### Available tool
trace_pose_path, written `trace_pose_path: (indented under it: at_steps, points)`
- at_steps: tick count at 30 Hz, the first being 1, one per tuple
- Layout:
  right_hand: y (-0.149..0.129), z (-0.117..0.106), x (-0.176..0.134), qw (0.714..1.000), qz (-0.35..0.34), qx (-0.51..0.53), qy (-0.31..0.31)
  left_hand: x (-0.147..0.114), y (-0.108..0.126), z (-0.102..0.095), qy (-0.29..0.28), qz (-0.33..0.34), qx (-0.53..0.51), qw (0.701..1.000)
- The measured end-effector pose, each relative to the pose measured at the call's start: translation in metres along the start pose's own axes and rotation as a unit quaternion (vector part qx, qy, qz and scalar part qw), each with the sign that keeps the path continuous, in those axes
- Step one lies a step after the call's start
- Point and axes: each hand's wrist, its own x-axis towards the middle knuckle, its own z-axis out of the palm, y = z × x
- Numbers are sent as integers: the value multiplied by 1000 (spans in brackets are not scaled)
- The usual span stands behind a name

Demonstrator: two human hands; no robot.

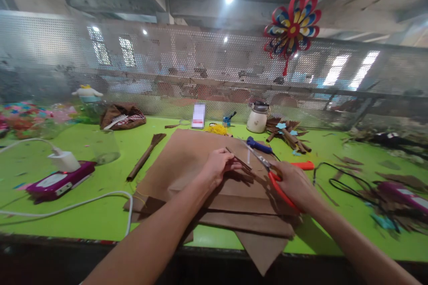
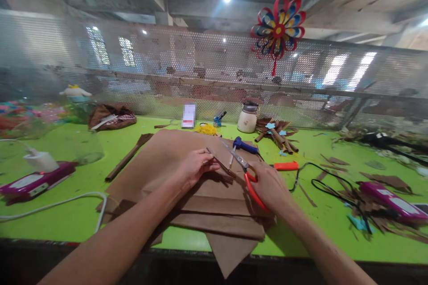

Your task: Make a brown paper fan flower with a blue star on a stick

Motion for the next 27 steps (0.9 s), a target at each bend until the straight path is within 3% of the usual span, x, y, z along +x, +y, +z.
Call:
trace_pose_path:
  at_steps: [9, 17, 20, 23, 25, 27]
  points:
    - [70, 6, -10, 990, 87, -95, -64, 3, 3, -3, 43, 21, -25, 999]
    - [74, -17, -10, 977, 14, -111, -182, 15, 2, -9, 112, 68, -33, 991]
    - [68, -28, -8, 973, 7, -124, -194, 17, 2, -10, 108, 64, -42, 991]
    - [43, -34, -3, 982, -2, -150, -111, 17, 2, -10, 95, 64, -31, 993]
    - [16, -31, 3, 990, -57, -100, -78, 17, 2, -10, 93, 67, -26, 993]
    - [-13, -23, 11, 988, -118, -53, -86, 16, 2, -10, 94, 69, -20, 993]
